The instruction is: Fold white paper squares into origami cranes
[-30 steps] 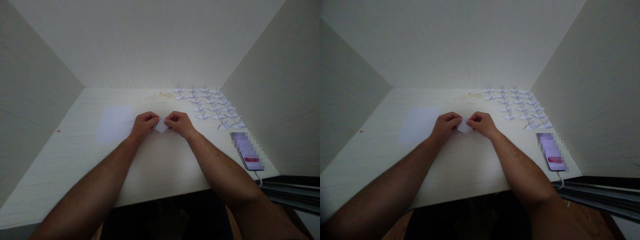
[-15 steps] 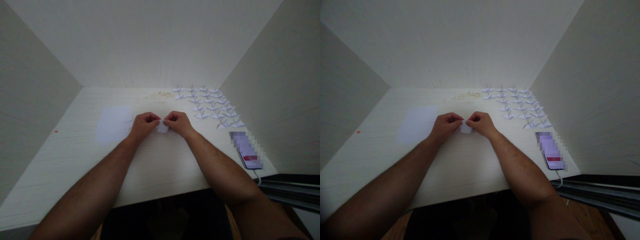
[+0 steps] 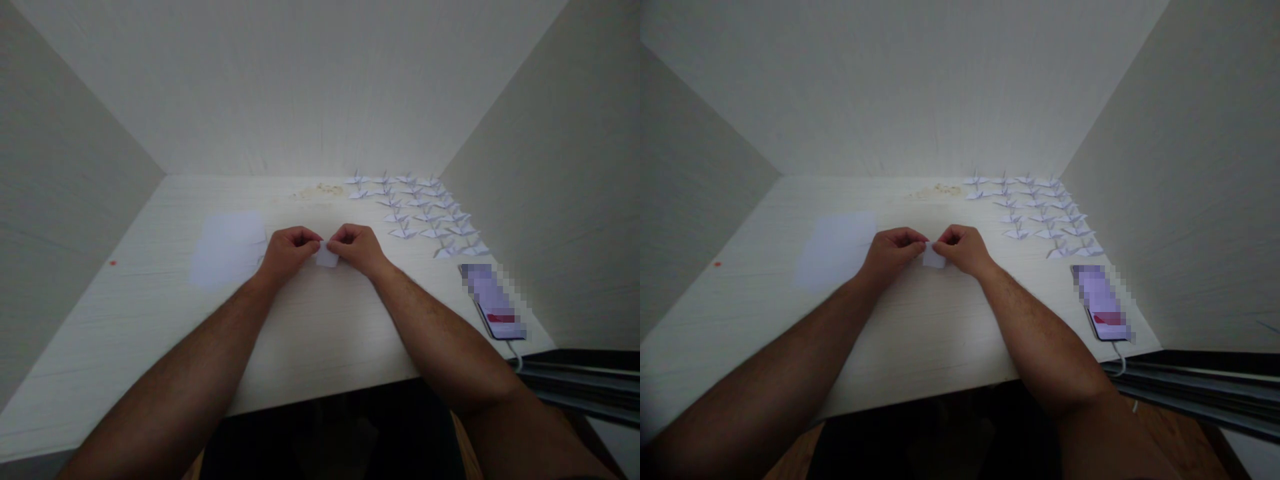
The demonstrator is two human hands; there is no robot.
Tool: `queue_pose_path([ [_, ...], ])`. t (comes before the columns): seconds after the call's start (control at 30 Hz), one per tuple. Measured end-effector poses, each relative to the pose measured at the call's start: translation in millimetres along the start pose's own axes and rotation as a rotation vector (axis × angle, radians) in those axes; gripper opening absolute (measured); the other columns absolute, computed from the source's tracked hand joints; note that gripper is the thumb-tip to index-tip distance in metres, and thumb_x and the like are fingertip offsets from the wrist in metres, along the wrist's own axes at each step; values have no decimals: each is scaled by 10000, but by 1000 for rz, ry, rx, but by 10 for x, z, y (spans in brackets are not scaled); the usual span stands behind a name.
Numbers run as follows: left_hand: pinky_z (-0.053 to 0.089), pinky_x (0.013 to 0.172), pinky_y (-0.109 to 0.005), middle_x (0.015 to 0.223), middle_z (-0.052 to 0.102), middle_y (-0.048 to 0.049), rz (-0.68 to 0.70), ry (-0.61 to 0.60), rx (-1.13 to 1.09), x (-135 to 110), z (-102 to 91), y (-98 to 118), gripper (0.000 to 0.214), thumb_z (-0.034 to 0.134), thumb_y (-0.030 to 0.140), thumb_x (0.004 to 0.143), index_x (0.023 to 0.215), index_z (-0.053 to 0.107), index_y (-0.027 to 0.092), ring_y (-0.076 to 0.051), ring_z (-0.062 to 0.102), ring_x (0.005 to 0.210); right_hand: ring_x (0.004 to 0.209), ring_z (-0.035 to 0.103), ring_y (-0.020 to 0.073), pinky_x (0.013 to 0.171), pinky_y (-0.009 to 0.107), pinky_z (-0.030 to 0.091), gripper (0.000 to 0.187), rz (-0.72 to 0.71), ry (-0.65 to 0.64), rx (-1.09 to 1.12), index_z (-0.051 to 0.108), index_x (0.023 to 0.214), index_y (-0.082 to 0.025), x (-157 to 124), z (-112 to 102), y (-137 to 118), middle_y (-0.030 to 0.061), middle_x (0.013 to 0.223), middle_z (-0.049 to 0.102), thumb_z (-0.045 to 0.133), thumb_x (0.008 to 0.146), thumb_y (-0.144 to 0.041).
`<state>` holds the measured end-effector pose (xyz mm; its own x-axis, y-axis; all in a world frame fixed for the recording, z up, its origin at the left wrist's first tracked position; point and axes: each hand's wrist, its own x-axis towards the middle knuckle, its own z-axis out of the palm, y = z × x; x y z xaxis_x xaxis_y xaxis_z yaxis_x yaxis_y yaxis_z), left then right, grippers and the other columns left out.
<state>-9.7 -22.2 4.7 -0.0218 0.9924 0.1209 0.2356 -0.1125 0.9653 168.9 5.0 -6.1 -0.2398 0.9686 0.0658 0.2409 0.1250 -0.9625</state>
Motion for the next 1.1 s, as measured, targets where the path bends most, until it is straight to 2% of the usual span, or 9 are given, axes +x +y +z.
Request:
queue_pose_path([
  [0.6,404,564,-246,643,685,-3,10,6,59,-13,10,4,70,698,230,691,720,745,187,-119,549,575,525,493,95,488,228,367,174,-19,84,-101,614,642,-175,-36,55,-27,-18,572,595,697,682,-323],
  [0.77,429,581,-254,669,702,-17,3,-13,56,-14,11,4,109,728,282,687,722,739,179,-130,574,598,528,498,96,488,223,363,168,-22,88,-123,616,640,-174,-38,56,-32,-18,565,595,695,685,-316],
  [0.93,434,583,-251,655,693,-4,6,22,165,-14,26,16,116,715,293,713,703,723,178,-123,569,597,534,515,99,499,224,377,177,-46,87,-148,619,642,-176,-37,61,-23,-19,572,605,692,694,-328],
  [1.1,450,602,-259,684,704,-8,21,42,183,-3,35,-1,108,697,285,723,722,715,179,-131,588,623,544,529,103,507,226,380,168,-73,102,-185,626,646,-178,-47,65,-27,-17,580,617,687,706,-323],
])
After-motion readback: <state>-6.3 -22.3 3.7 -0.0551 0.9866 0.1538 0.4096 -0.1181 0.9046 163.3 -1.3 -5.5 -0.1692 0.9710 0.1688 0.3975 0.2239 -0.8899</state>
